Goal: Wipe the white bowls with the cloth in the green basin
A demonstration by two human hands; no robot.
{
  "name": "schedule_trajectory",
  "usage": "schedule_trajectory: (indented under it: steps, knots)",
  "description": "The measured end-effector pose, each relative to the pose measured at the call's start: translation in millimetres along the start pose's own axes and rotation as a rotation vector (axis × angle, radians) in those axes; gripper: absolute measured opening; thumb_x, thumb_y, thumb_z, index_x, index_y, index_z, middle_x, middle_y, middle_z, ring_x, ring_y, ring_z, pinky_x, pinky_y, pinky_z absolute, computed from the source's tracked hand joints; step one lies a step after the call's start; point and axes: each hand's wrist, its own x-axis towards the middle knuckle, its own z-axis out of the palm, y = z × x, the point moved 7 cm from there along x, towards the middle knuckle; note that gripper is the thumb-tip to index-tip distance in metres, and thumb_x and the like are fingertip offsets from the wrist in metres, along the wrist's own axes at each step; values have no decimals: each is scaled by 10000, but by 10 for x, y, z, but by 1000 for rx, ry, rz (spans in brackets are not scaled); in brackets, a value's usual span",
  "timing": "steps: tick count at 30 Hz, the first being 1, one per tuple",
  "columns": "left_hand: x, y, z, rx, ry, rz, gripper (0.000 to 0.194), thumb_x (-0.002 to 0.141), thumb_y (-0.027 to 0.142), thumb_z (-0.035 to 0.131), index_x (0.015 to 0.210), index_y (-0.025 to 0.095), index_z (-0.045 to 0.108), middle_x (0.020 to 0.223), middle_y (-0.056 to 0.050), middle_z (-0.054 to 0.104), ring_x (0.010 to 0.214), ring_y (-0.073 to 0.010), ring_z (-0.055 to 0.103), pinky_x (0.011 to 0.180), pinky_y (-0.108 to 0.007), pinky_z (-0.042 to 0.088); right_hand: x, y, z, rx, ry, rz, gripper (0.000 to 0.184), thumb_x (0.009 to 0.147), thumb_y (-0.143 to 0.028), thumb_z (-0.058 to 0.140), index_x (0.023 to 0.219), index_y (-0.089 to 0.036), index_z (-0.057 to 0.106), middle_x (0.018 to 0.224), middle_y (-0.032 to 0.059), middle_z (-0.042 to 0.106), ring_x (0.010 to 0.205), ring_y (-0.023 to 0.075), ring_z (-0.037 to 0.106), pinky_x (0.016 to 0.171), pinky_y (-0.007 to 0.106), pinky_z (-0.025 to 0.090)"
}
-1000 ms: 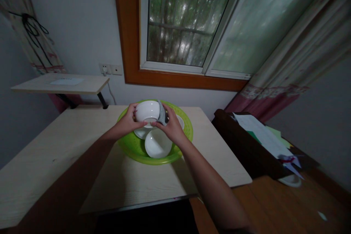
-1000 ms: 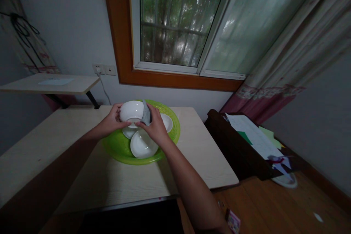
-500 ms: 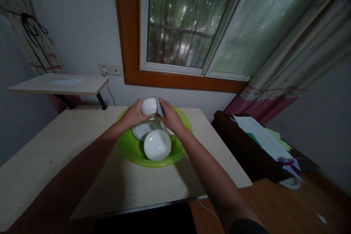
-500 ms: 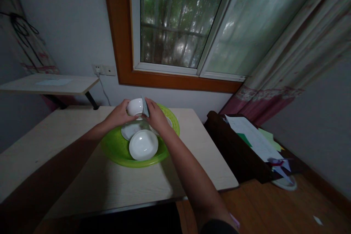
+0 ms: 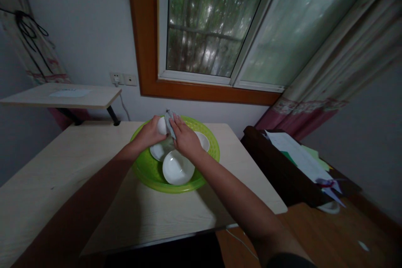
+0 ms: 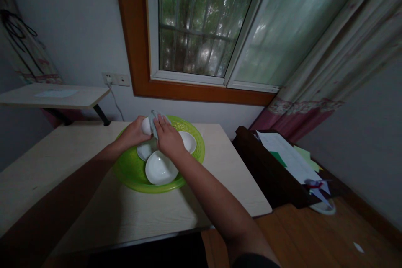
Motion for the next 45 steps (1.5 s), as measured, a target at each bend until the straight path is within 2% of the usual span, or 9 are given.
schedule_trajectory:
  steps: [4, 6, 12, 15, 21, 26, 36, 41, 45]
  knots:
    - [-24, -3, -27, 36, 32, -3, 530, 689, 406, 739, 1109, 208, 484, 1049, -99, 649, 977, -286, 651, 789, -373, 505, -42, 351, 29, 96, 28, 256, 576, 960, -205, 458, 1522, -123, 367, 1526, 201, 460, 1421, 283, 452, 1176, 508, 374]
    - [-34, 0, -28, 36, 36, -2, 519, 690, 405, 739, 1100, 209, 488, 1044, -97, 647, 978, -285, 649, 790, -371, 501, -55, 407, 41, 139, 29, 269, 533, 993, -249, 426, 1512, -135, 384, 1487, 191, 511, 1382, 271, 500, 1157, 497, 402]
    - [-38, 6, -18, -56, 37, 23, 545, 673, 386, 737, 1126, 198, 500, 1041, -106, 647, 963, -303, 652, 792, -391, 489, -29, 100, -3, 101, 7, -3, 649, 959, -187, 471, 1576, -190, 271, 1665, 108, 209, 1555, 238, 154, 1257, 499, 226]
    - [-34, -3, 13, -25, -1, 21, 501, 661, 341, 728, 1085, 196, 503, 1016, -110, 648, 956, -304, 650, 792, -398, 490, -20, -103, -1, 70, -61, -124, 693, 941, -196, 522, 1581, -235, 259, 1679, 64, 167, 1568, 244, 39, 1253, 529, 221]
    - [-43, -8, -26, -15, 27, -17, 592, 678, 439, 734, 1144, 201, 457, 1066, -106, 641, 980, -300, 656, 792, -386, 501, -4, -43, -43, 40, 23, 3, 627, 1013, -412, 463, 1577, -208, 282, 1669, 84, 193, 1560, 267, 117, 1259, 530, 220]
    - [-43, -29, -66, -11, 81, -70, 606, 691, 464, 732, 1154, 201, 444, 1101, -116, 640, 1006, -303, 654, 806, -385, 503, -33, 180, -36, 58, 52, 108, 586, 1039, -347, 370, 1589, -189, 247, 1648, 86, 269, 1549, 237, 185, 1271, 498, 210]
    - [-27, -124, -76, -183, 73, -160, 638, 683, 460, 741, 1164, 203, 410, 1081, -104, 662, 956, -262, 673, 781, -362, 512, -44, -173, -32, 43, -130, -193, 700, 928, -189, 483, 1585, -246, 249, 1680, 8, 157, 1567, 245, -18, 1254, 541, 201]
    - [-22, -144, -143, -125, 150, -188, 665, 678, 505, 749, 1160, 199, 407, 1134, -128, 633, 1037, -289, 650, 825, -386, 514, -31, 90, -2, 183, -18, -8, 647, 1002, -273, 401, 1604, -208, 175, 1684, 53, 112, 1561, 217, 115, 1269, 477, 201]
    - [-23, -174, -163, -94, 190, -199, 685, 658, 500, 766, 1153, 200, 399, 1121, -122, 626, 1033, -300, 649, 835, -404, 518, -86, 369, 166, 313, -13, 248, 631, 1031, -430, 330, 1579, -125, 258, 1621, 158, 303, 1501, 257, 323, 1241, 489, 265]
